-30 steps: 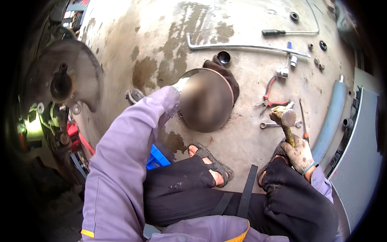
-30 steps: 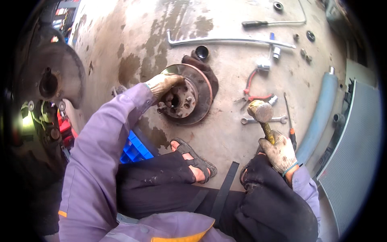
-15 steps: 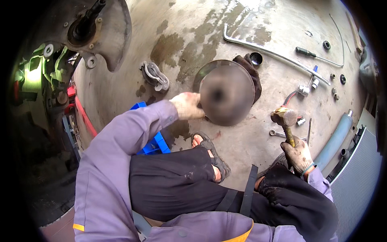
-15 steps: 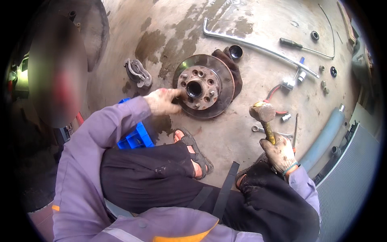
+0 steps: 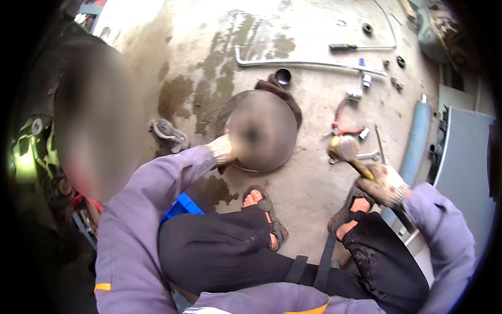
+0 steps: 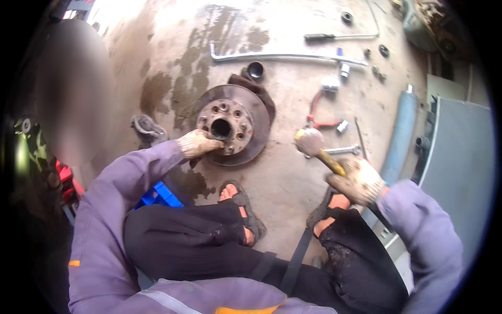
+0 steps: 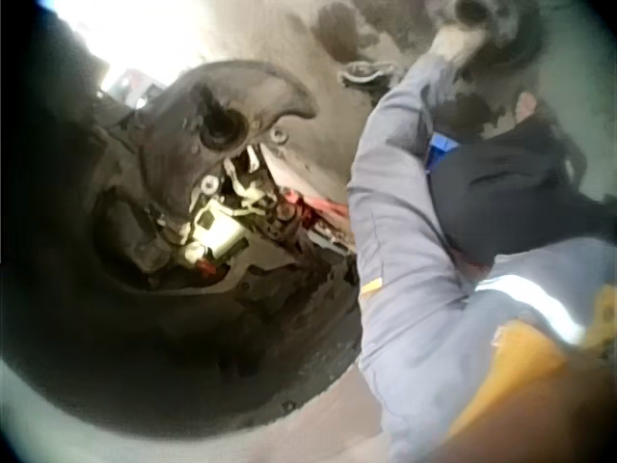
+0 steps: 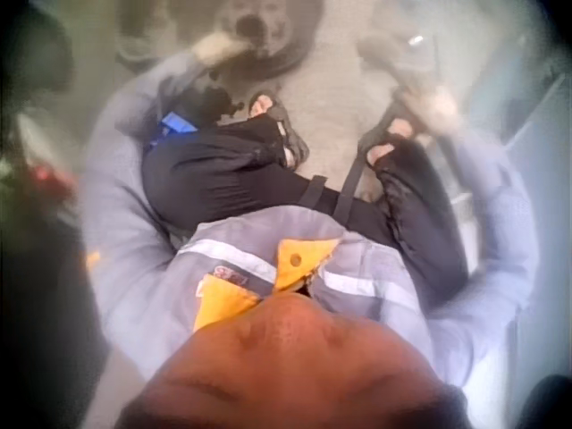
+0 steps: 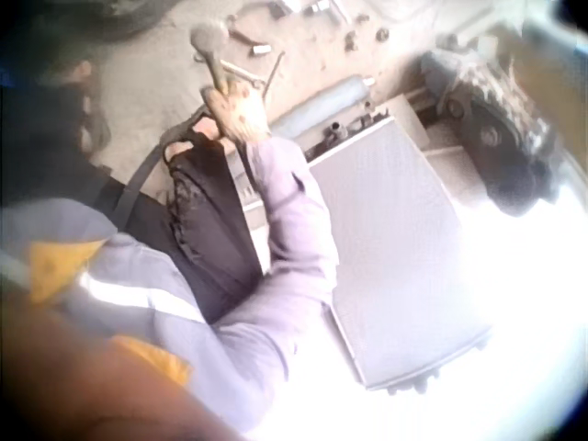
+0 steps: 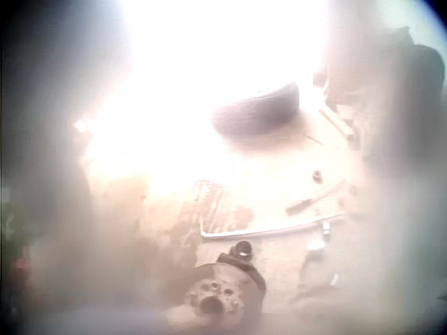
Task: The person sits on the floor and uses a hammer to repeatedly strike a brake rotor and hub assembly, attempting to separate the components. The person flips the assembly over and continues striking it with the hammer.
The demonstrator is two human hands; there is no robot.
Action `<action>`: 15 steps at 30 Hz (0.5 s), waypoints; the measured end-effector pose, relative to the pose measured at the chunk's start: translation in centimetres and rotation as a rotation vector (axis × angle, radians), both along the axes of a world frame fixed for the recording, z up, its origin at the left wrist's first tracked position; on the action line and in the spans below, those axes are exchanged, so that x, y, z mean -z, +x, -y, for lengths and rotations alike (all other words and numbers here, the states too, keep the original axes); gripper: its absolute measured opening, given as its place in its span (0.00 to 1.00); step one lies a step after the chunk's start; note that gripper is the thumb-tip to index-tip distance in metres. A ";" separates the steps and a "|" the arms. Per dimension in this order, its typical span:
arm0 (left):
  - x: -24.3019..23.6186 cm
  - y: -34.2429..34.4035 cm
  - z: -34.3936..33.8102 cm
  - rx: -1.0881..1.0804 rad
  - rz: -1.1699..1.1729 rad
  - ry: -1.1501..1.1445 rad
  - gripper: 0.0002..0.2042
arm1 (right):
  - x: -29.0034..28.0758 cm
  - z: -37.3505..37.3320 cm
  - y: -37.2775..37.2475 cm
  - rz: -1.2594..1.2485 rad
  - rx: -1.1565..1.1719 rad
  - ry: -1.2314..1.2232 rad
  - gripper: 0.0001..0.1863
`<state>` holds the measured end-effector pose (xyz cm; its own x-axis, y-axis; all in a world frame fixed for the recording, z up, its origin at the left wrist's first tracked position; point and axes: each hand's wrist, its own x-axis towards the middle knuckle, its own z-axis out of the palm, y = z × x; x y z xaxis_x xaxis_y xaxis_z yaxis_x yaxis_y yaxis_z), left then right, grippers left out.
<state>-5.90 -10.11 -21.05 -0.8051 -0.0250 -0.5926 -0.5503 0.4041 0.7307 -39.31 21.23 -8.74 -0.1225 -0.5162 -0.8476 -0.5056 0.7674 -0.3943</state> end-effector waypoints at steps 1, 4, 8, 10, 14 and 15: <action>-1.9 -2.3 -1.3 -0.158 0.178 0.152 0.20 | 1.9 -0.9 0.6 -0.022 0.055 -0.133 0.19; -5.0 -4.3 -2.4 -0.286 0.377 0.279 0.19 | 5.1 0.6 4.6 -0.005 0.263 -0.263 0.24; -8.8 -6.2 -3.8 -0.579 0.643 0.404 0.15 | 6.9 4.1 7.0 0.178 0.529 -0.001 0.21; -10.0 -6.4 -3.6 -0.655 0.772 0.381 0.15 | 6.6 5.2 6.9 0.125 0.529 -0.041 0.22; -11.0 -5.8 -3.5 -0.799 0.847 0.519 0.13 | 1.4 6.1 5.1 0.011 0.681 -0.311 0.17; -12.7 -6.4 -3.7 -0.765 0.839 0.502 0.14 | -0.5 6.5 4.1 0.107 0.804 -0.386 0.16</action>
